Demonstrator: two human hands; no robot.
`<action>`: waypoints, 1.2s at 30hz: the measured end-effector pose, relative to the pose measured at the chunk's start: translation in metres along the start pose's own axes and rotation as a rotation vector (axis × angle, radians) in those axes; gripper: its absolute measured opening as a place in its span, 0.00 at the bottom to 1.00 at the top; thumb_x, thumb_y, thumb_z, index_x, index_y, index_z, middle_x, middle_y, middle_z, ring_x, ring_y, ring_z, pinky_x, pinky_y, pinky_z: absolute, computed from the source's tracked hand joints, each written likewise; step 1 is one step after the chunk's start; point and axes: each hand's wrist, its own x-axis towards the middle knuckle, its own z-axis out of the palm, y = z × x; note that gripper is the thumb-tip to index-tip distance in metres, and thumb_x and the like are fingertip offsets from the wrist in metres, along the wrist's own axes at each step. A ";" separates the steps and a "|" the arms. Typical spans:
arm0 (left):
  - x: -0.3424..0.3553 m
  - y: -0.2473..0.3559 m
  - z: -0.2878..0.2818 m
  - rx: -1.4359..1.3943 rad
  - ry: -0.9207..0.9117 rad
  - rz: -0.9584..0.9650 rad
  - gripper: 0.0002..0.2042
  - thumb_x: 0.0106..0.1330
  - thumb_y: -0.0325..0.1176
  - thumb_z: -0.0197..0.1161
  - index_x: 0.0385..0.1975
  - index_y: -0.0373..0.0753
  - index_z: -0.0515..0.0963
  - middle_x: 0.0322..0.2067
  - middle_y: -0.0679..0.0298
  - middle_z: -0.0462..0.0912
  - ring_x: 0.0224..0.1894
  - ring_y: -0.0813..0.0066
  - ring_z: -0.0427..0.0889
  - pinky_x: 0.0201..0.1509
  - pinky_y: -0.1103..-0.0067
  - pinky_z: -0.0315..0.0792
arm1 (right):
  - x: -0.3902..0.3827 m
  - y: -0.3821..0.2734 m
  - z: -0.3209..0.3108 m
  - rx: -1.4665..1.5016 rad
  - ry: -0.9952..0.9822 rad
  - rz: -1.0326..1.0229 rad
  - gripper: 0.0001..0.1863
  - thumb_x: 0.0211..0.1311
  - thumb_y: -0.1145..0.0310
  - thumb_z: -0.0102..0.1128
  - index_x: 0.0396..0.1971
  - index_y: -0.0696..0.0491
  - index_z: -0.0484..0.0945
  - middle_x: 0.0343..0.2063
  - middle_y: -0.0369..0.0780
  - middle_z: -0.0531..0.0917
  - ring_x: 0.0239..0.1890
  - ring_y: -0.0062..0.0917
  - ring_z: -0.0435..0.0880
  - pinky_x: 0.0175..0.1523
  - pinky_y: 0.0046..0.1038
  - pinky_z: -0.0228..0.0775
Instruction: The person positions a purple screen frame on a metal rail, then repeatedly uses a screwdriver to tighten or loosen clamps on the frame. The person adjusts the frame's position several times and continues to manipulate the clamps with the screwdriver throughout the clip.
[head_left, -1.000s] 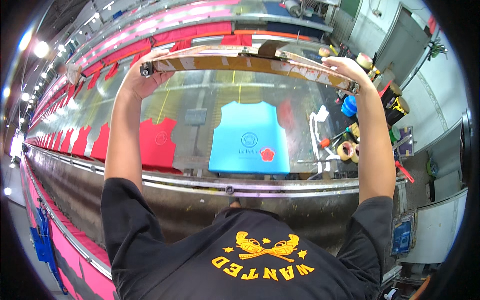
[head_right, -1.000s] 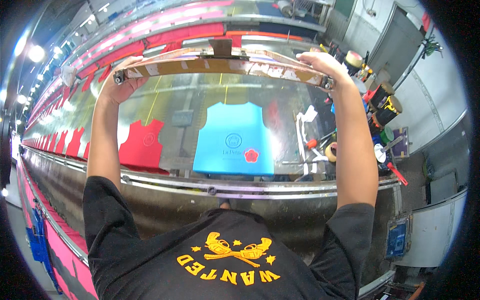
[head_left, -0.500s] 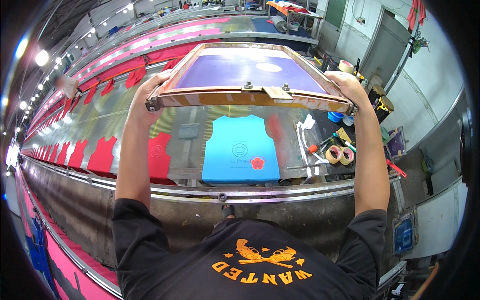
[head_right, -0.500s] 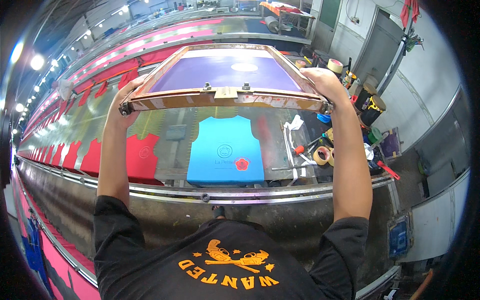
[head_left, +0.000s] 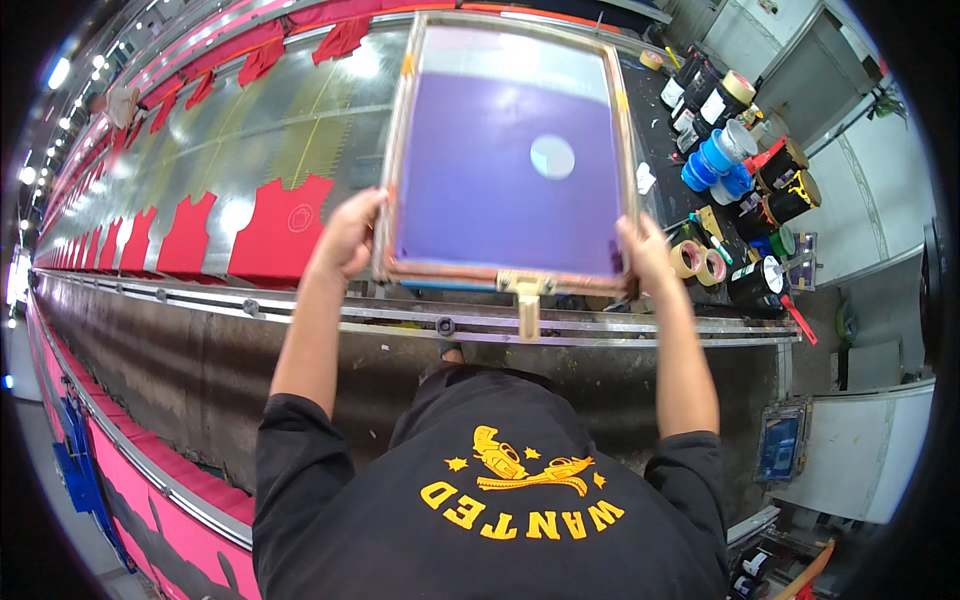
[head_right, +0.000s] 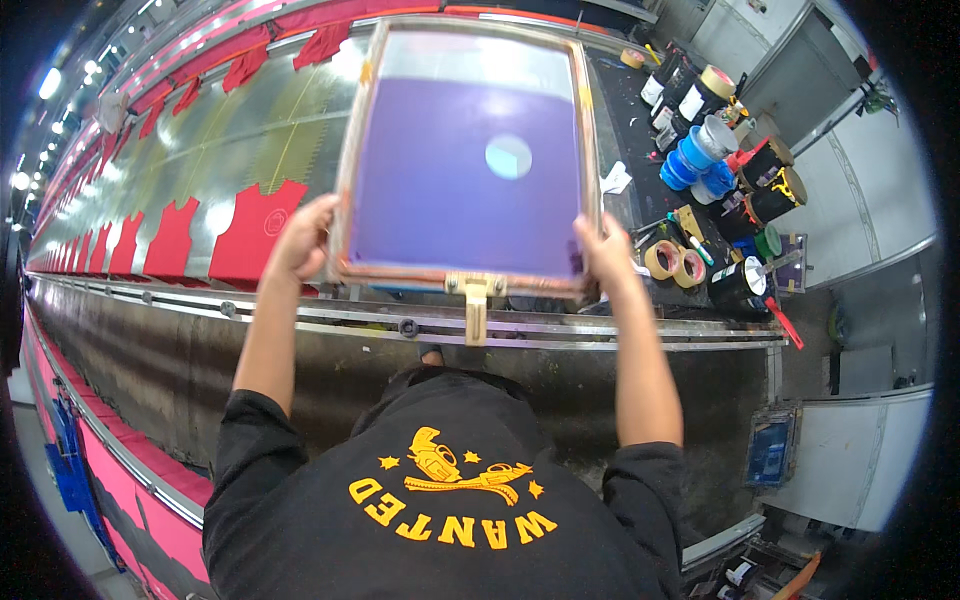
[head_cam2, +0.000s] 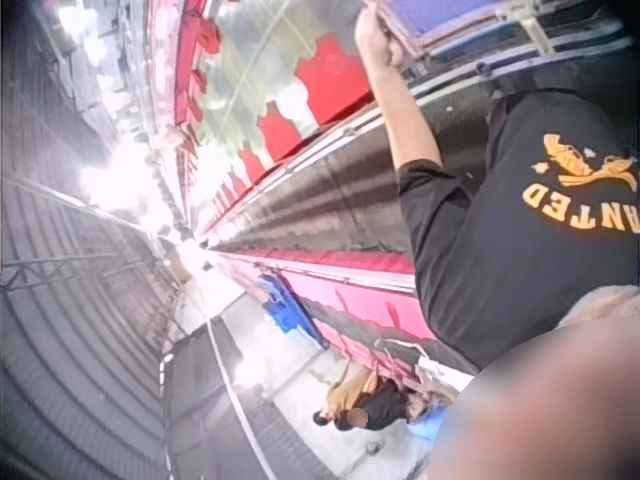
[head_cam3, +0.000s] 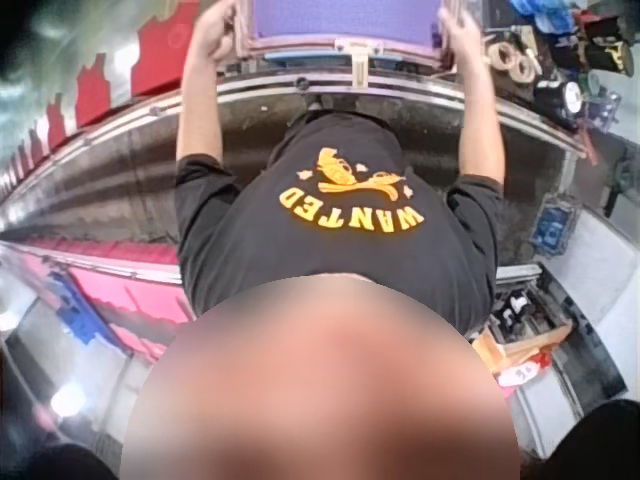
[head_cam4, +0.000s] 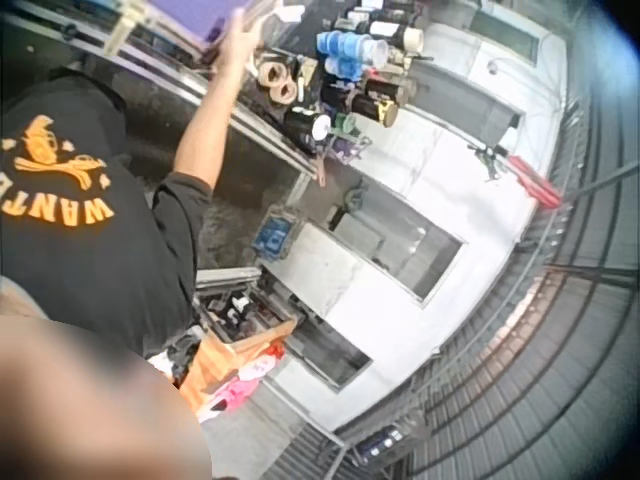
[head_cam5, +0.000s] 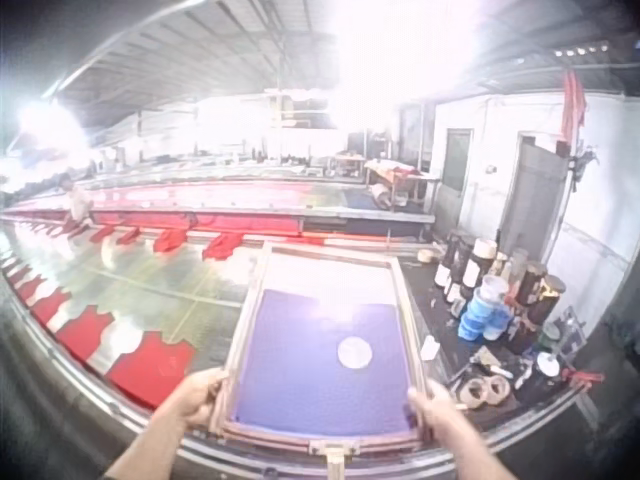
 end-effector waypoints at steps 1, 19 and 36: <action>0.002 -0.037 -0.016 0.081 0.107 0.032 0.19 0.78 0.36 0.60 0.59 0.28 0.76 0.52 0.57 0.86 0.51 0.74 0.85 0.58 0.77 0.78 | -0.019 0.017 0.035 0.045 0.018 -0.001 0.34 0.70 0.59 0.70 0.67 0.65 0.72 0.58 0.48 0.82 0.59 0.27 0.80 0.63 0.30 0.73; 0.025 -0.179 -0.115 0.867 0.596 0.040 0.23 0.75 0.44 0.65 0.60 0.31 0.81 0.46 0.56 0.87 0.47 0.70 0.84 0.57 0.74 0.75 | -0.064 0.092 0.145 -0.223 -0.024 0.030 0.25 0.70 0.57 0.67 0.59 0.59 0.82 0.46 0.51 0.84 0.47 0.38 0.86 0.56 0.35 0.77; -0.033 -0.171 0.005 1.054 0.217 0.439 0.10 0.70 0.29 0.69 0.47 0.33 0.86 0.48 0.54 0.86 0.52 0.61 0.84 0.60 0.70 0.75 | 0.042 0.147 0.054 -0.915 -0.110 0.068 0.18 0.62 0.60 0.67 0.43 0.60 0.84 0.43 0.53 0.87 0.49 0.50 0.88 0.55 0.48 0.78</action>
